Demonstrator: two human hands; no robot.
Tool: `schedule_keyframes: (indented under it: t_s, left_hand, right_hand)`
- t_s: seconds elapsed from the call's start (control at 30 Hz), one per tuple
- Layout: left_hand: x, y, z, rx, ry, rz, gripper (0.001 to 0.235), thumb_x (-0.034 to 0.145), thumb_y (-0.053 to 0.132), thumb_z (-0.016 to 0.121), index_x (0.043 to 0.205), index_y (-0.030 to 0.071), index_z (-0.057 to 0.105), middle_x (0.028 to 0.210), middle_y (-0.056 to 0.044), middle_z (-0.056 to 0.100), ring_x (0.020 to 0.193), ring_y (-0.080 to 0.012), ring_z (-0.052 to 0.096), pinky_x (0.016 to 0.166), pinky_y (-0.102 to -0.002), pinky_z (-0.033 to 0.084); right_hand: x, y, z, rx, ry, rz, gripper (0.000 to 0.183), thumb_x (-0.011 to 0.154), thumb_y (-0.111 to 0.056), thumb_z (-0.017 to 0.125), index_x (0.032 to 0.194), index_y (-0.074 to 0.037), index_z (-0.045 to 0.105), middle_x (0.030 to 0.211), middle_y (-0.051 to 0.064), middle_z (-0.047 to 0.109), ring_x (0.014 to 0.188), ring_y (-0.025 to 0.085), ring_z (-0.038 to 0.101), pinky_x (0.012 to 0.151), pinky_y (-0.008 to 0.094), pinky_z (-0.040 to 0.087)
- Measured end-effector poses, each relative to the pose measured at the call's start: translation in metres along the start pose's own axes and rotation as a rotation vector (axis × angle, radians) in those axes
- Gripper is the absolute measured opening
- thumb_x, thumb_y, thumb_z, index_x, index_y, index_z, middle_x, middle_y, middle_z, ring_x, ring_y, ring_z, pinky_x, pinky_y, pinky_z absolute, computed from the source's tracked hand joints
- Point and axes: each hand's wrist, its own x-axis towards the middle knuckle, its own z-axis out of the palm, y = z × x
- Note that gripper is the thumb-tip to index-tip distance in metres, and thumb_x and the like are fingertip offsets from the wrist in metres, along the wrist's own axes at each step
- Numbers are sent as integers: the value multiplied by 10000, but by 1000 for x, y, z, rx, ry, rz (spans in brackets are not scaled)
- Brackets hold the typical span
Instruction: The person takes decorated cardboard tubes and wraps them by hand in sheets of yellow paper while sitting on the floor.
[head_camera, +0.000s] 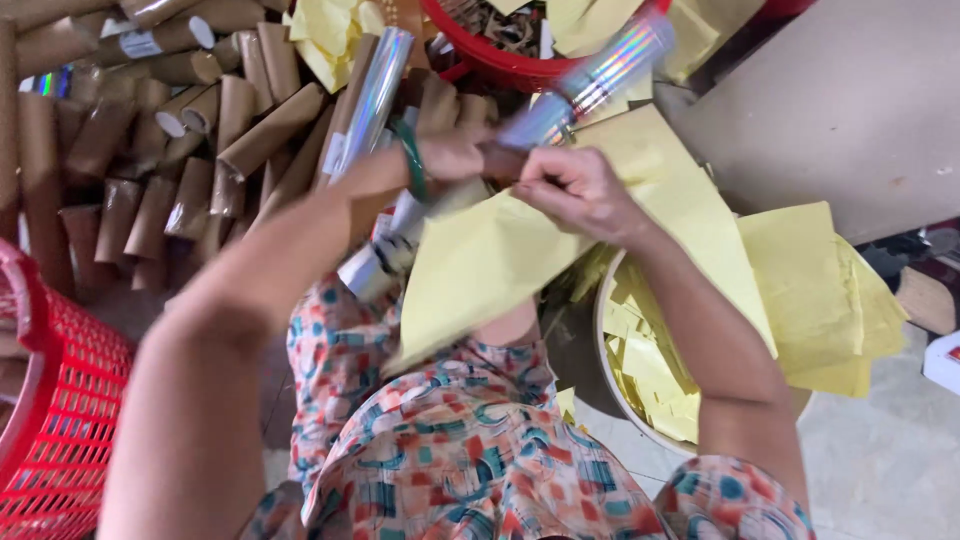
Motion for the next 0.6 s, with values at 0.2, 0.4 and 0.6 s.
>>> schedule_keyframes:
  t_s: [0.2,0.4,0.6]
  left_hand:
    - [-108,151,-63,520,629,13,565,963,531,731,1292,73,696,1110,-85,754,983,-200,708,853,-374,564]
    - [-114,197,-44,607,266,264,781,943,578,746,1458,33,525,1287,-133,670,1204,-254,633,1014,-414,507]
    - [-72,126,-42,945,248,-134,859,812,721,661,1313,24,611,1283,-239,631,1254,-397,563,1085,-479,436]
  right_hand:
    - [74,66,29,-285,128,-257,271,1003,-200,711,816,-35,604,661,-30,525,629,68,487,574,259,412]
    - [123,68,11,160,73,-47,196,984,-228,703,1013,-35,717,866,-37,696,775,70,608,675,239,494]
    - [119,80,-42,-425,96,82,432,884,-279,777,1263,-93,684,1170,9,729,1023,122,648,879,314,523]
